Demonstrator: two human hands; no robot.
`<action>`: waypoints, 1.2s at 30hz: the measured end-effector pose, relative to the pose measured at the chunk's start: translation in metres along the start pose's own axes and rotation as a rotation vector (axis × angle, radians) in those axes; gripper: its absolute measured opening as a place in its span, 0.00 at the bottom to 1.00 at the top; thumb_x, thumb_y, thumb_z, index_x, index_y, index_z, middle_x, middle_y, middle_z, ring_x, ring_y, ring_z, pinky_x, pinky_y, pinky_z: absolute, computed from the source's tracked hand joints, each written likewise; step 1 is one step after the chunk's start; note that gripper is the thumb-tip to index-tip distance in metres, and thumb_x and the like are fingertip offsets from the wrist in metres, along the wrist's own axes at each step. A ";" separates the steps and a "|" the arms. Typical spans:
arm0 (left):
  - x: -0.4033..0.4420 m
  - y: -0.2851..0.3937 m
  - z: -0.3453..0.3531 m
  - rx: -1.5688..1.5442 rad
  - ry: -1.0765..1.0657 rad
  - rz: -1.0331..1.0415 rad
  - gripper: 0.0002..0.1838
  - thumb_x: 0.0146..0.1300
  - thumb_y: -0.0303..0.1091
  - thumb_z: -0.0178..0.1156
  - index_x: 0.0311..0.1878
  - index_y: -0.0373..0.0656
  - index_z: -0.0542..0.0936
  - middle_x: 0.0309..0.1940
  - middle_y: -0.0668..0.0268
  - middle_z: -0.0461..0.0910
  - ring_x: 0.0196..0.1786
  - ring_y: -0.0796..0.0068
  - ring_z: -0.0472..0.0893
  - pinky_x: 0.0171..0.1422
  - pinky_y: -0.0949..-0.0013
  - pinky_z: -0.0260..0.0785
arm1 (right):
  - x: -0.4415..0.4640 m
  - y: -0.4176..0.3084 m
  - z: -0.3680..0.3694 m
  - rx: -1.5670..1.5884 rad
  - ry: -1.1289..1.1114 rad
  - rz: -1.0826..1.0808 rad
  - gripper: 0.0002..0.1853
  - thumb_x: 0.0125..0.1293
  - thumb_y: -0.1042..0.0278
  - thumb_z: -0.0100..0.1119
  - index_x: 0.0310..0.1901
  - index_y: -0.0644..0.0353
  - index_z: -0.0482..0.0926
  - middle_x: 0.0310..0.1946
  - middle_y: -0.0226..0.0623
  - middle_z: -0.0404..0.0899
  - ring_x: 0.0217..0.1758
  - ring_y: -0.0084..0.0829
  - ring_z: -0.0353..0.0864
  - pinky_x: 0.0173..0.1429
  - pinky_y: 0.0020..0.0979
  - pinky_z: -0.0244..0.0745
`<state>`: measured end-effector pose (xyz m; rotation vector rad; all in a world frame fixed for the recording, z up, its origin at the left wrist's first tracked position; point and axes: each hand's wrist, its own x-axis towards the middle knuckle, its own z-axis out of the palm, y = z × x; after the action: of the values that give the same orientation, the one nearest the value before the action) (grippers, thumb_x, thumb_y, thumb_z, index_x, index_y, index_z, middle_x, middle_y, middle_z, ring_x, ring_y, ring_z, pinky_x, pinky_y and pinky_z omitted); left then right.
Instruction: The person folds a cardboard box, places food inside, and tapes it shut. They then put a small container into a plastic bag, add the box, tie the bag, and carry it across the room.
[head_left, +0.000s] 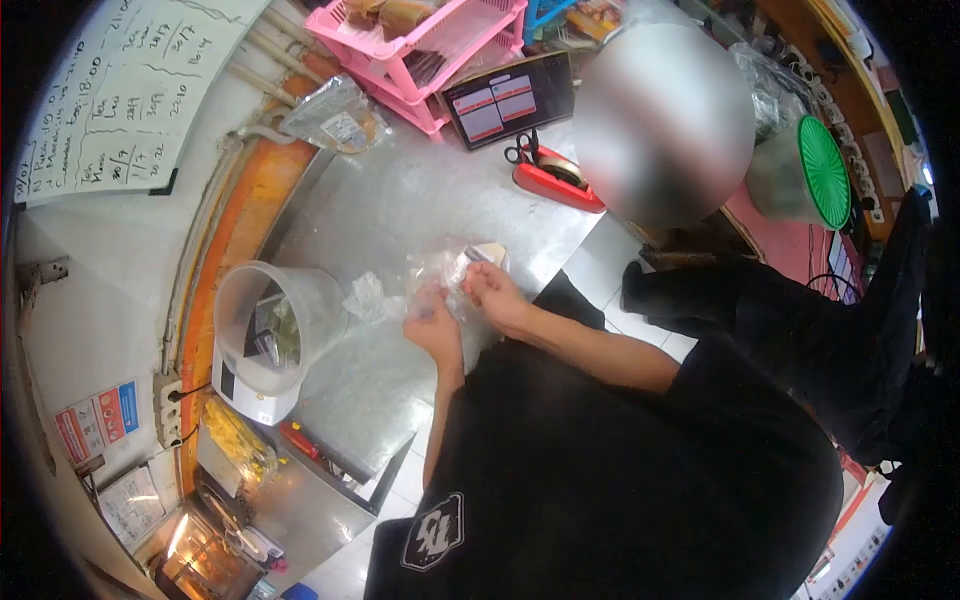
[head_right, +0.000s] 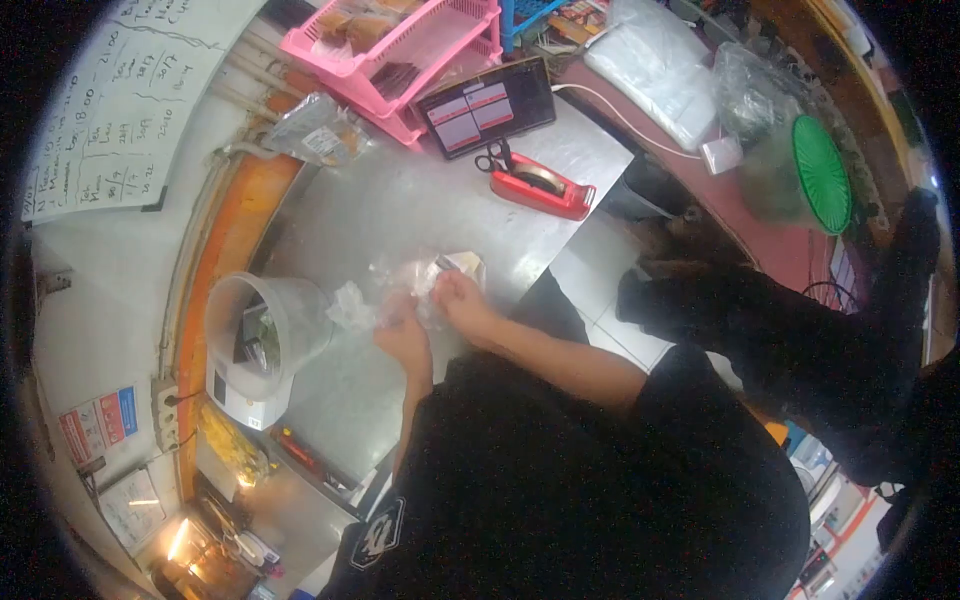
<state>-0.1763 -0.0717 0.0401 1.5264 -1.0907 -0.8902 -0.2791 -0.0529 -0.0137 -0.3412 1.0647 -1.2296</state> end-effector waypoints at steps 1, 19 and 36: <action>-0.009 -0.004 -0.010 0.058 -0.012 -0.039 0.08 0.65 0.24 0.63 0.44 0.31 0.87 0.34 0.61 0.88 0.37 0.73 0.85 0.46 0.67 0.76 | -0.012 0.009 0.000 -0.050 -0.043 0.025 0.07 0.77 0.66 0.52 0.49 0.58 0.72 0.34 0.26 0.75 0.33 0.19 0.71 0.38 0.25 0.70; -0.019 -0.129 -0.058 -0.339 0.074 -0.432 0.25 0.74 0.39 0.52 0.68 0.34 0.66 0.64 0.52 0.71 0.65 0.60 0.74 0.68 0.56 0.69 | 0.001 -0.056 0.029 -1.670 -0.248 -0.850 0.16 0.51 0.59 0.66 0.38 0.61 0.83 0.41 0.37 0.80 0.53 0.37 0.74 0.60 0.44 0.65; -0.015 0.030 0.056 -0.536 -0.635 -0.576 0.26 0.78 0.53 0.46 0.59 0.36 0.74 0.51 0.56 0.79 0.49 0.65 0.79 0.59 0.62 0.70 | -0.151 -0.262 -0.181 -0.980 1.146 -0.633 0.14 0.57 0.65 0.64 0.39 0.65 0.77 0.36 0.48 0.76 0.40 0.46 0.76 0.47 0.42 0.72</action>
<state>-0.2394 -0.0769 0.0577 1.1206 -0.7206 -1.9833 -0.5728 0.0429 0.1551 -0.7946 2.7179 -1.3673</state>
